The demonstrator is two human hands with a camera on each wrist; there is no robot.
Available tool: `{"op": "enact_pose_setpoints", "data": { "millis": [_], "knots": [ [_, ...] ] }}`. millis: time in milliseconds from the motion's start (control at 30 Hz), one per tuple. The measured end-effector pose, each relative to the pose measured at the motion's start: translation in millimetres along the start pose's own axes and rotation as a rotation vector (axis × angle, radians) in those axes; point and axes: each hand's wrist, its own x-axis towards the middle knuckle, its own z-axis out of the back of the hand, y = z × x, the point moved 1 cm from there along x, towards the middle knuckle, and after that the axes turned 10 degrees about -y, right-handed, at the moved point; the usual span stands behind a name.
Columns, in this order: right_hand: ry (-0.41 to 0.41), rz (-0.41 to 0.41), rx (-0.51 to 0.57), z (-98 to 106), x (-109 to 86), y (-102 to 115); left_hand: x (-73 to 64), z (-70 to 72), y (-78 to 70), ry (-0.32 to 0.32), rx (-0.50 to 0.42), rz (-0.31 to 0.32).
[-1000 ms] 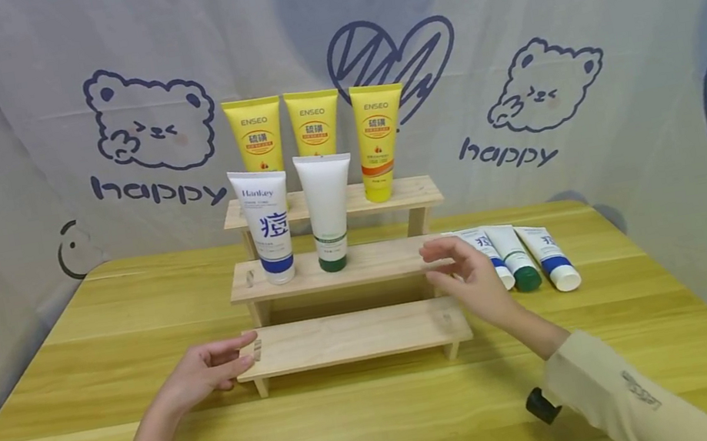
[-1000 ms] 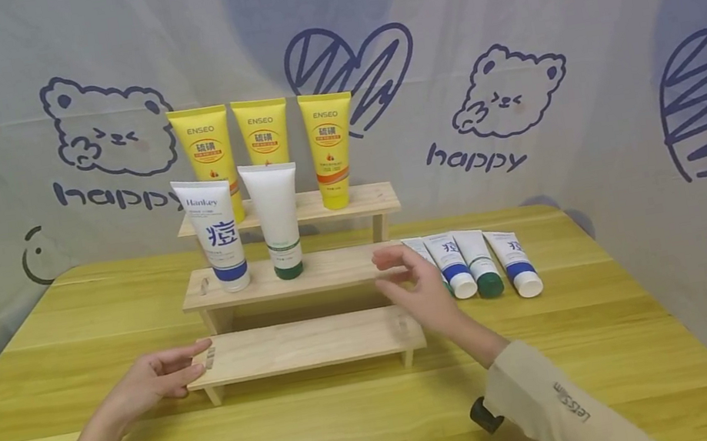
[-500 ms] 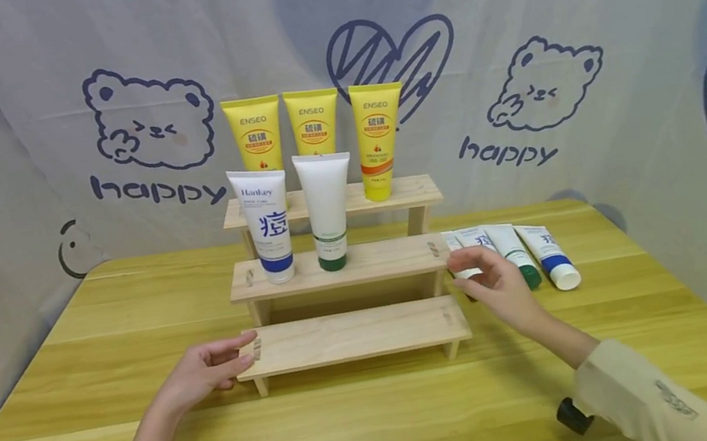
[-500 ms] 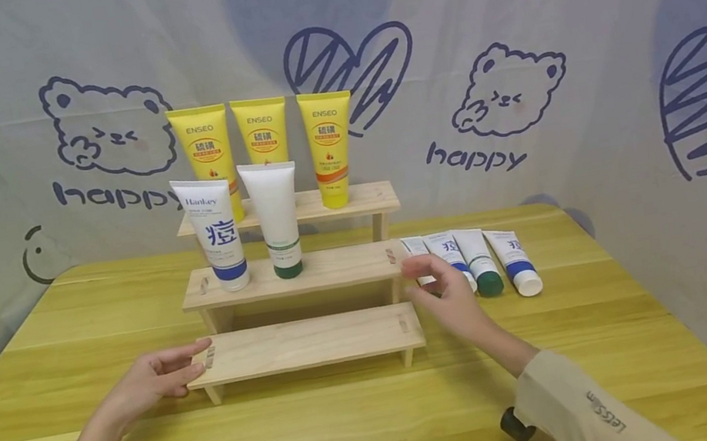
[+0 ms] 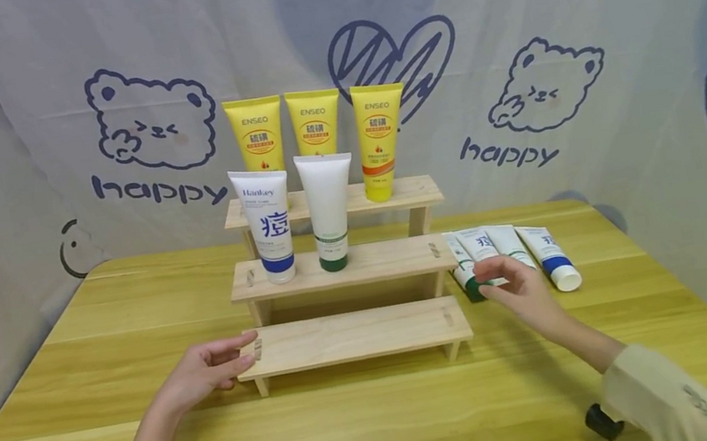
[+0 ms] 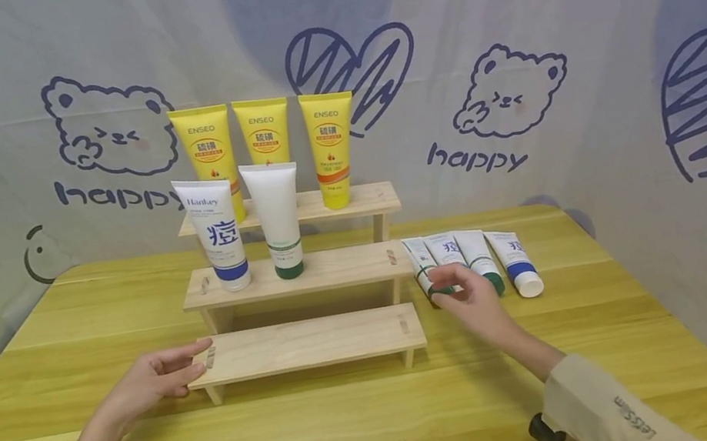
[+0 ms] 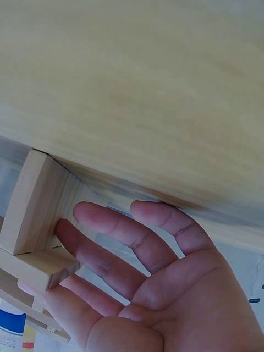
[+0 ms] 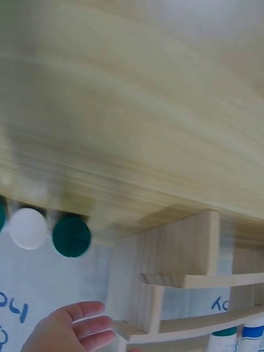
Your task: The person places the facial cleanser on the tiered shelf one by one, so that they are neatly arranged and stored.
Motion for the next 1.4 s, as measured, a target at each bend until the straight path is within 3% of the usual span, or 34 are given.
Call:
{"op": "enact_pose_setpoints", "data": {
  "millis": [200, 500, 900, 1167, 1400],
  "knots": [
    [0.01, -0.045, -0.1, 16, -2.7, -8, 0.0, -0.4, -0.8, 0.0, -0.003, -0.006],
    [0.075, -0.106, -0.344, 48, -1.7, -23, -0.6, -0.7, -1.6, 0.007, -0.015, -0.004],
    [0.004, -0.131, -0.427, 80, 9.3, -36, -2.0, -0.6, -4.7, 0.014, -0.011, -0.015],
    [-0.026, -0.183, -0.456, 100, 18.2, -49, -1.5, -0.3, -3.7, 0.013, -0.004, -0.013],
    [-0.064, -0.24, -0.543, 117, 23.8, -62, -0.3, -0.4, -0.7, -0.001, 0.006, -0.006]
  ]
}}
